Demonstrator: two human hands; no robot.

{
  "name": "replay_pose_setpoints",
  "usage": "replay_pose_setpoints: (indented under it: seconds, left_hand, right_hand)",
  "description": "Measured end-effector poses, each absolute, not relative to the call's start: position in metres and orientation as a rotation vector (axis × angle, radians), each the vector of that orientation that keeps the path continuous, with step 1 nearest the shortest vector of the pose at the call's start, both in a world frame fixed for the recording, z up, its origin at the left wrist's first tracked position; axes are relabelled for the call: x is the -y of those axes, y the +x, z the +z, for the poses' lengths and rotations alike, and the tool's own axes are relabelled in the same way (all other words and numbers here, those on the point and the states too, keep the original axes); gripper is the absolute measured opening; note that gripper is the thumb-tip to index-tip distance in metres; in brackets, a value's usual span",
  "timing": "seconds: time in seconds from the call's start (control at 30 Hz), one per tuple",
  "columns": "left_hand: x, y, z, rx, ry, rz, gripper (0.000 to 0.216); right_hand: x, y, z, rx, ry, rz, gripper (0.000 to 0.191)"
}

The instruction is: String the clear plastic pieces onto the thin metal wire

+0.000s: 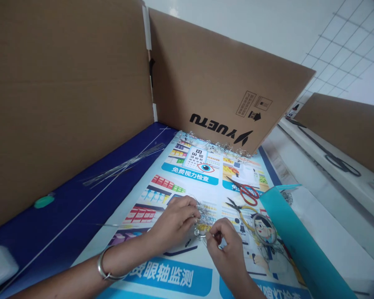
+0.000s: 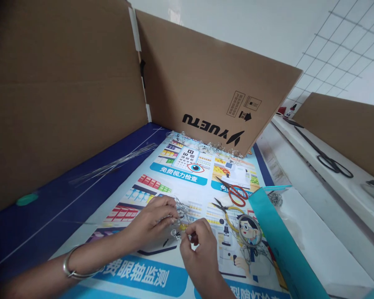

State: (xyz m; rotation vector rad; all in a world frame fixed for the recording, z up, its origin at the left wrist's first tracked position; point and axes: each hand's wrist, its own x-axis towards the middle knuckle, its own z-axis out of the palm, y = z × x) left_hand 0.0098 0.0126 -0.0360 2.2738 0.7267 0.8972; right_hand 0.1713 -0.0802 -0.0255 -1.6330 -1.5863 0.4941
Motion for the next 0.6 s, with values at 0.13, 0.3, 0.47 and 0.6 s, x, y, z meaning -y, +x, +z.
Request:
replay_pose_setpoints:
  seconds: [0.13, 0.3, 0.47, 0.6]
  left_hand:
    - [-0.012, 0.010, -0.036, -0.750, 2.285, 0.894, 0.015]
    - [-0.012, 0.011, -0.036, -0.761, 2.282, 0.895, 0.017]
    - [-0.011, 0.011, -0.039, -0.741, 2.307, 0.929, 0.017]
    - [-0.010, 0.012, -0.038, -0.750, 2.313, 0.930, 0.017]
  right_hand:
    - [0.079, 0.172, -0.022, 1.539, -1.642, 0.470, 0.011]
    - [0.078, 0.175, -0.018, 1.596, -1.587, 0.554, 0.015]
    - [0.074, 0.179, -0.011, 1.589, -1.623, 0.595, 0.015]
    - [0.072, 0.176, -0.010, 1.609, -1.664, 0.532, 0.005]
